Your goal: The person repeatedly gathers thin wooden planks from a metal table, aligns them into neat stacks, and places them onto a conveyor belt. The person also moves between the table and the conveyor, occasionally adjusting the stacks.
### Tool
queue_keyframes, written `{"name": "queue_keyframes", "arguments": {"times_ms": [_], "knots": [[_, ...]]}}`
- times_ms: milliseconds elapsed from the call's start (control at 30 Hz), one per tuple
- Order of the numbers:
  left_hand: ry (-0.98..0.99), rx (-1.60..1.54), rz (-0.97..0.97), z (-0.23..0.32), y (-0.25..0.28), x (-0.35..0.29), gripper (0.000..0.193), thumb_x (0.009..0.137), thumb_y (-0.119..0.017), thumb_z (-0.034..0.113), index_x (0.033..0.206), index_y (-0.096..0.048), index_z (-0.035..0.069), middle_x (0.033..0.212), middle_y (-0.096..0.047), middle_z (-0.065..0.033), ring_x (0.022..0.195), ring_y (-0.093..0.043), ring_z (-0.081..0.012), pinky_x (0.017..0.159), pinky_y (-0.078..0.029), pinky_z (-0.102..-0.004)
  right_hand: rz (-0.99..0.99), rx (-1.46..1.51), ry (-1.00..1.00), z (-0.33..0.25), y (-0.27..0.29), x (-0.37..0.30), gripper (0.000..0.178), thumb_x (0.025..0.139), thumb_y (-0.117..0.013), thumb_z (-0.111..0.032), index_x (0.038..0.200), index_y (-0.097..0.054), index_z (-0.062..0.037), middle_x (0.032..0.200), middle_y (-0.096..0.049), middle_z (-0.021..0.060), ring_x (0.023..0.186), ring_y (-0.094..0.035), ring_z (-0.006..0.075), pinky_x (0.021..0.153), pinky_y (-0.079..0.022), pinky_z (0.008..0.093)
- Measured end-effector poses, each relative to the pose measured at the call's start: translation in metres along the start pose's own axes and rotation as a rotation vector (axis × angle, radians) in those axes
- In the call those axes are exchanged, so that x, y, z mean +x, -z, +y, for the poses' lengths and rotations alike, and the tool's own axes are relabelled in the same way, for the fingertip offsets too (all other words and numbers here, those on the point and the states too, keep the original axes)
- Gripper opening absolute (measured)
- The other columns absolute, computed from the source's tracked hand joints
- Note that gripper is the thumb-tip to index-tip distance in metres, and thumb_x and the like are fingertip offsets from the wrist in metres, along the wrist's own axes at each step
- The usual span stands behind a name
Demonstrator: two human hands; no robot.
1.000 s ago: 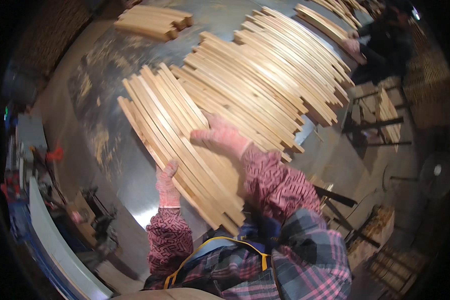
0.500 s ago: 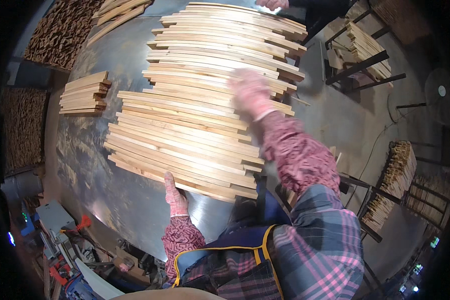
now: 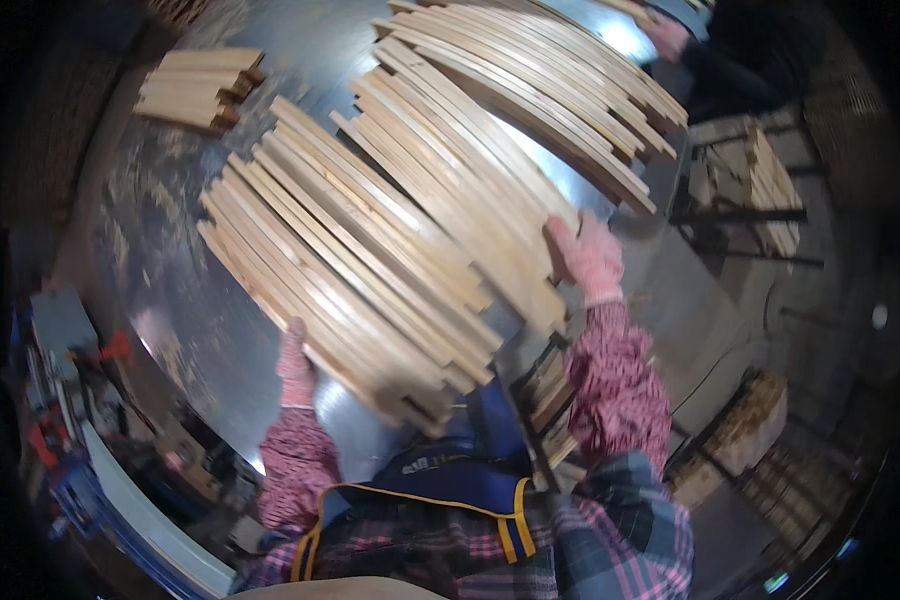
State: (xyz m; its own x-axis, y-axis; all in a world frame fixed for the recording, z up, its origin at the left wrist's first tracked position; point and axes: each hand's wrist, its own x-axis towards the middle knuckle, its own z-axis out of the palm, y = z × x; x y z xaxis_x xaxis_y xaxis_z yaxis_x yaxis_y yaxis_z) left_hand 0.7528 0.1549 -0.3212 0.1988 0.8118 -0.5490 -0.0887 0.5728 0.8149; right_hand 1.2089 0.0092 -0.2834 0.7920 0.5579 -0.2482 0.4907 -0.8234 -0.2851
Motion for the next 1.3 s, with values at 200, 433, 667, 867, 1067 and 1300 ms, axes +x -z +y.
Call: {"name": "queue_keyframes", "arguments": {"times_ms": [200,433,667,867,1067,1300], "knots": [[-0.002,-0.008,0.092,-0.036,0.118,0.028,0.070,0.098,-0.052,0.056,0.145,-0.042,0.005,0.134,-0.055,-0.0102,0.120,-0.055,-0.0213,0.106,-0.042,-0.0361,-0.364,-0.510,0.205,-0.054,0.014,0.038,0.087,0.087,-0.036,-0.081,0.114,-0.070,-0.0055,0.110,-0.070,0.0208,0.109,-0.064,0.0375,0.095,-0.048,0.0438],[-0.287,0.021,0.156,-0.072,0.095,0.022,0.075,0.100,-0.036,0.062,0.152,-0.034,0.008,0.151,-0.039,-0.0109,0.135,-0.042,-0.0210,0.111,-0.039,-0.0326,0.049,-0.198,0.120,-0.191,-0.061,0.048,0.096,0.089,-0.034,-0.080,0.108,-0.067,0.0072,0.101,-0.067,0.0294,0.102,-0.065,0.0423,0.088,-0.051,0.0483],[-0.268,-0.173,-0.030,-0.081,0.178,-0.008,0.072,0.103,-0.040,0.054,0.156,-0.021,0.010,0.150,-0.037,-0.0103,0.133,-0.042,-0.0176,0.108,-0.041,-0.0322,0.015,-0.215,-0.003,-0.168,-0.098,-0.050,0.097,0.081,-0.044,-0.085,0.114,-0.066,0.0044,0.113,-0.066,0.0269,0.109,-0.062,0.0412,0.093,-0.048,0.0473],[-0.005,0.535,0.125,-0.074,0.255,-0.129,0.069,0.104,-0.040,0.048,0.155,-0.018,0.009,0.123,-0.061,-0.0107,0.098,-0.066,-0.0178,0.083,-0.058,-0.0288,-0.031,-0.129,0.058,-0.144,-0.100,-0.204,0.087,0.078,-0.059,-0.079,0.109,-0.067,0.0023,0.112,-0.068,0.0229,0.107,-0.064,0.0373,0.091,-0.049,0.0417],[-0.256,-0.335,0.020,-0.161,0.373,-0.163,0.054,0.104,-0.043,0.044,0.146,-0.037,0.009,0.122,-0.064,-0.0088,0.099,-0.069,-0.0200,0.080,-0.062,-0.0317,-0.270,-0.137,0.077,-0.160,-0.124,-0.303,0.108,0.071,-0.077,-0.064,0.147,-0.034,-0.0003,0.139,-0.051,0.0249,0.128,-0.052,0.0380,0.106,-0.042,0.0443],[-0.107,0.961,0.229,-0.084,0.401,-0.181,0.063,0.102,-0.045,0.029,0.157,-0.022,0.008,0.161,-0.026,-0.0111,0.139,-0.039,-0.0274,0.115,-0.033,-0.0318,-0.234,-0.097,0.270,-0.150,-0.122,-0.308,0.123,0.068,-0.084,-0.056,0.154,-0.013,-0.0056,0.137,-0.048,0.0315,0.128,-0.049,0.0447,0.107,-0.042,0.0482]]}}
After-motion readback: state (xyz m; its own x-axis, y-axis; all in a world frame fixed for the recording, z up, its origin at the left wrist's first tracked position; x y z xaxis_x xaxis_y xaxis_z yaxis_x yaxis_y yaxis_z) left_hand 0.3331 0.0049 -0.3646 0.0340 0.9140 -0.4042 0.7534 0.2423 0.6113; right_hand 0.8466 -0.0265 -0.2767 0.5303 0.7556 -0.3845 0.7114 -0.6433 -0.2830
